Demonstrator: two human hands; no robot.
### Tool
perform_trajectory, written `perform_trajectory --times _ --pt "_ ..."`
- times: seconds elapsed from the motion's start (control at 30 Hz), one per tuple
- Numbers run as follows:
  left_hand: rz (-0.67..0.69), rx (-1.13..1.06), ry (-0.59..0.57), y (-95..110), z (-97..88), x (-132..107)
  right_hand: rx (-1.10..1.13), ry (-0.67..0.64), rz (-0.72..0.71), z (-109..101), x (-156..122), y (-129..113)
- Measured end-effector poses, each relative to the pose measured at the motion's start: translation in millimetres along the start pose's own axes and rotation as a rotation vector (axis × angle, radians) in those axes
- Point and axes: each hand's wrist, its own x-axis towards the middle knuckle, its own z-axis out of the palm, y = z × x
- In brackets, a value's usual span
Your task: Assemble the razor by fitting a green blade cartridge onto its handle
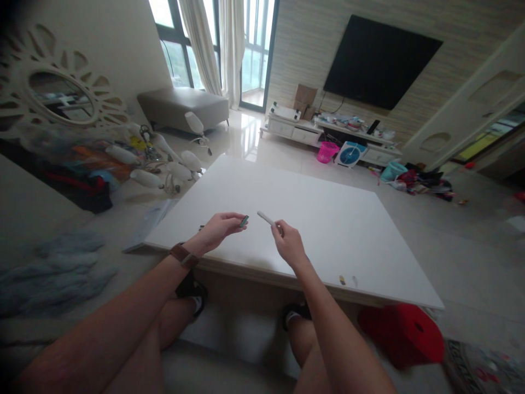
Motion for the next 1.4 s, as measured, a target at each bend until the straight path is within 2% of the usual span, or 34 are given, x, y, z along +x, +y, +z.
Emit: perform_trajectory --times 0.2,0.4,0.53,0.63,0.8,0.93,1.13,1.3,1.4 --pt "0.042 0.169 -0.024 -6.9 9.0 -4.0 0.2 0.0 0.052 5.0 -2.8 -10.1" --pt "0.034 0.212 -0.18 -8.6 13.6 -7.3 0.475 -0.041 0.151 18.5 -1.9 -16.1" --pt "0.077 0.158 -0.179 -8.1 13.0 -6.5 0.567 -0.072 0.25 22.5 -7.7 -25.7" --pt "0.077 0.038 -0.151 -8.1 15.3 -6.4 0.655 -0.103 0.319 23.6 -12.6 -34.5" --pt "0.012 -0.115 -0.143 -8.8 19.0 -6.8 0.701 -0.15 0.32 23.0 -12.9 -39.8" --pt "-0.001 -0.115 -0.095 -8.3 16.4 -6.0 0.599 -0.107 0.239 13.3 -8.7 -32.6" --pt "-0.003 -0.164 -0.075 -4.8 18.4 -8.6 0.2 0.006 0.008 -1.5 -13.7 -28.2" --pt "0.002 -0.174 -0.053 -5.5 20.4 -8.5 0.037 -0.097 -0.011 -3.6 -15.1 -27.1" --pt "0.004 -0.164 -0.015 -8.1 19.4 -6.2 -0.022 -0.05 -0.01 -6.8 -13.0 -26.0"
